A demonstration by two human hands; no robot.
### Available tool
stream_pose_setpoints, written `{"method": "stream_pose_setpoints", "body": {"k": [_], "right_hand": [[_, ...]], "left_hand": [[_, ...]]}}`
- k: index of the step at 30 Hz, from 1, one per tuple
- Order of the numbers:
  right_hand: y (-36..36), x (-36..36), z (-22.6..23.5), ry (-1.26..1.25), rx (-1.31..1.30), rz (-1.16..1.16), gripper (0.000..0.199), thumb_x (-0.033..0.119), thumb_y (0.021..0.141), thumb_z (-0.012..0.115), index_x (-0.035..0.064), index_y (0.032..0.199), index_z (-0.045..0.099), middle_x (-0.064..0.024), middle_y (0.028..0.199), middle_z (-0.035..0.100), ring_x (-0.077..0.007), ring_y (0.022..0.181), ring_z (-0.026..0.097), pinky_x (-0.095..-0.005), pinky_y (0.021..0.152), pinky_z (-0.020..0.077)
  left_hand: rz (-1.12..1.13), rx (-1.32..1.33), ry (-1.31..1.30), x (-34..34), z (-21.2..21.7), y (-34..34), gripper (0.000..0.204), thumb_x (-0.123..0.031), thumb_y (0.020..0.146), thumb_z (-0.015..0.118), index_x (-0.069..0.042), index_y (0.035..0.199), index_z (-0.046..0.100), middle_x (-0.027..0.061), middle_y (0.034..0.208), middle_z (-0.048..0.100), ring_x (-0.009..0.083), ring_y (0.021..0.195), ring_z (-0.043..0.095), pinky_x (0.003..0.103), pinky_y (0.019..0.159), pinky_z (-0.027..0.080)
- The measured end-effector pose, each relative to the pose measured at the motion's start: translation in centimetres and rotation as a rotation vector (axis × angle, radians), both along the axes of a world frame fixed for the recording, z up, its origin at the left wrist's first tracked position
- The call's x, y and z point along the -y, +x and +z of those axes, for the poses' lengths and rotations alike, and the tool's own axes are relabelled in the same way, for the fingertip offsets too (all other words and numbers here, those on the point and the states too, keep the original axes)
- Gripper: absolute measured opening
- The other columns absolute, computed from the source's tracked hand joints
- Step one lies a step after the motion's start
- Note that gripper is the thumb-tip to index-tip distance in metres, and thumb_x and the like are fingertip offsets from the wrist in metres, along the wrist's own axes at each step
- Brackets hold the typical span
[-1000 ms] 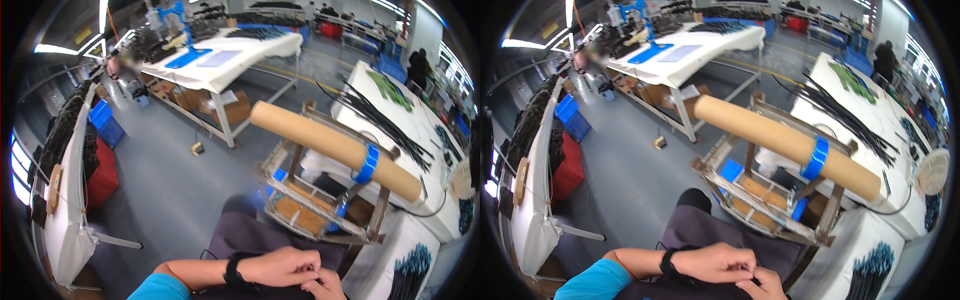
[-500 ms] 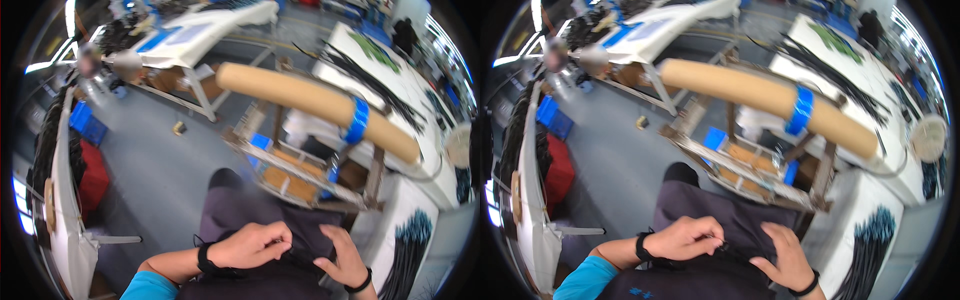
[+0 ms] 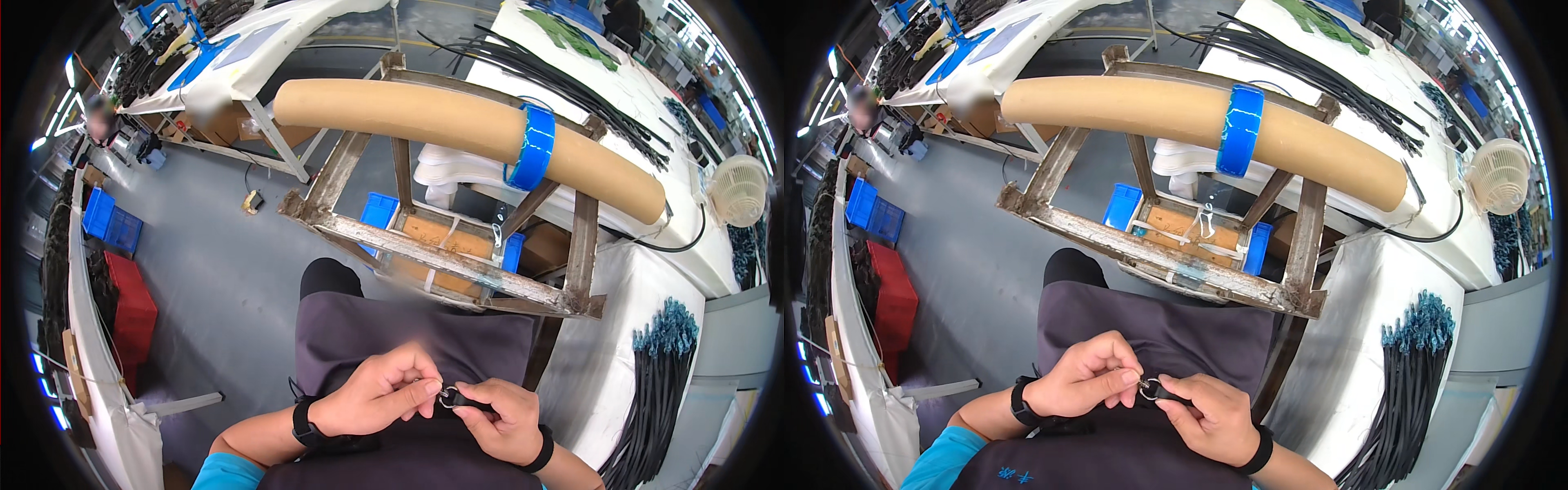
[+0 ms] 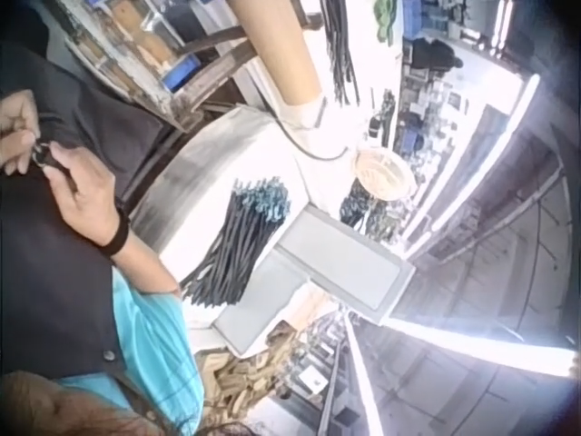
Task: The recorder is assembling small leather accessories by attaching metal rings and findings to black leather strips at a workshop station.
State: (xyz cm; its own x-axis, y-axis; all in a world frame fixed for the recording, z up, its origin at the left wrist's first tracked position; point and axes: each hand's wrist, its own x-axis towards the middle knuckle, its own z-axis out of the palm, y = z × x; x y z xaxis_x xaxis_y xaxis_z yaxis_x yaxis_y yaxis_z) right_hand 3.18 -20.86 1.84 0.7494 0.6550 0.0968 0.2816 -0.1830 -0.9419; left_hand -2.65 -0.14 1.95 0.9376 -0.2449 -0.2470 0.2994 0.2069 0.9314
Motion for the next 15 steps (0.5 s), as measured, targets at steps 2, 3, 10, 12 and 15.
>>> {"method": "stream_pose_setpoints", "body": {"k": [2, 3, 10, 12, 15], "right_hand": [[0.2, 0.5, -0.3, 0.007, 0.014, -0.007, 0.021, 0.002, 0.075, 0.072, -0.0002, 0.095, 0.065, -0.0087, 0.07, 0.063, -0.0118, 0.053, 0.055, -0.021, 0.045, 0.0404], [0.2, 0.9, -0.5, 0.019, 0.029, -0.012, 0.021, 0.001, 0.076, 0.071, -0.0008, 0.096, 0.065, -0.0089, 0.071, 0.063, -0.0112, 0.053, 0.054, -0.0204, 0.045, 0.039], [1.9, 0.8, -1.0, 0.056, 0.082, -0.143, 0.022, 0.001, 0.074, 0.072, -0.0004, 0.095, 0.065, -0.0078, 0.07, 0.062, -0.0079, 0.047, 0.05, -0.0197, 0.043, 0.0377], [2.6, 0.5, -0.7, 0.054, 0.137, -0.184, 0.023, 0.0, 0.075, 0.071, -0.0003, 0.097, 0.064, -0.0084, 0.07, 0.062, -0.0092, 0.048, 0.051, -0.0208, 0.043, 0.0387], [3.4, 0.5, -0.2, 0.039, 0.207, -0.185, 0.024, -0.001, 0.075, 0.071, -0.0009, 0.098, 0.064, -0.0091, 0.072, 0.062, -0.012, 0.051, 0.054, -0.0224, 0.044, 0.0411]], "left_hand": [[-0.014, -0.04, -0.051, -0.1, -0.5, 0.7, 0.008, -0.01, 0.096, 0.049, -0.002, 0.099, 0.051, 0.0055, 0.083, 0.061, 0.006, 0.066, 0.057, 0.02, 0.055, 0.045], [-0.095, -0.009, -0.017, -0.4, -0.6, 1.3, 0.011, -0.011, 0.096, 0.049, -0.002, 0.101, 0.052, 0.0053, 0.086, 0.061, 0.0069, 0.069, 0.057, 0.021, 0.059, 0.046], [0.365, 0.21, 0.341, 0.1, -4.5, 7.2, 0.032, -0.013, 0.086, 0.067, -0.002, 0.112, 0.054, 0.0048, 0.104, 0.059, 0.0111, 0.094, 0.057, 0.026, 0.083, 0.046], [0.266, 0.115, 0.28, 1.3, -4.8, 8.0, 0.026, -0.004, 0.084, 0.068, 0.0, 0.107, 0.059, 0.0053, 0.102, 0.063, 0.0116, 0.094, 0.059, 0.025, 0.083, 0.048], [0.195, 0.148, 0.173, 1.8, -4.7, 6.3, 0.014, 0.0, 0.087, 0.062, 0.002, 0.101, 0.063, 0.0058, 0.098, 0.065, 0.0108, 0.09, 0.061, 0.023, 0.079, 0.049]]}}
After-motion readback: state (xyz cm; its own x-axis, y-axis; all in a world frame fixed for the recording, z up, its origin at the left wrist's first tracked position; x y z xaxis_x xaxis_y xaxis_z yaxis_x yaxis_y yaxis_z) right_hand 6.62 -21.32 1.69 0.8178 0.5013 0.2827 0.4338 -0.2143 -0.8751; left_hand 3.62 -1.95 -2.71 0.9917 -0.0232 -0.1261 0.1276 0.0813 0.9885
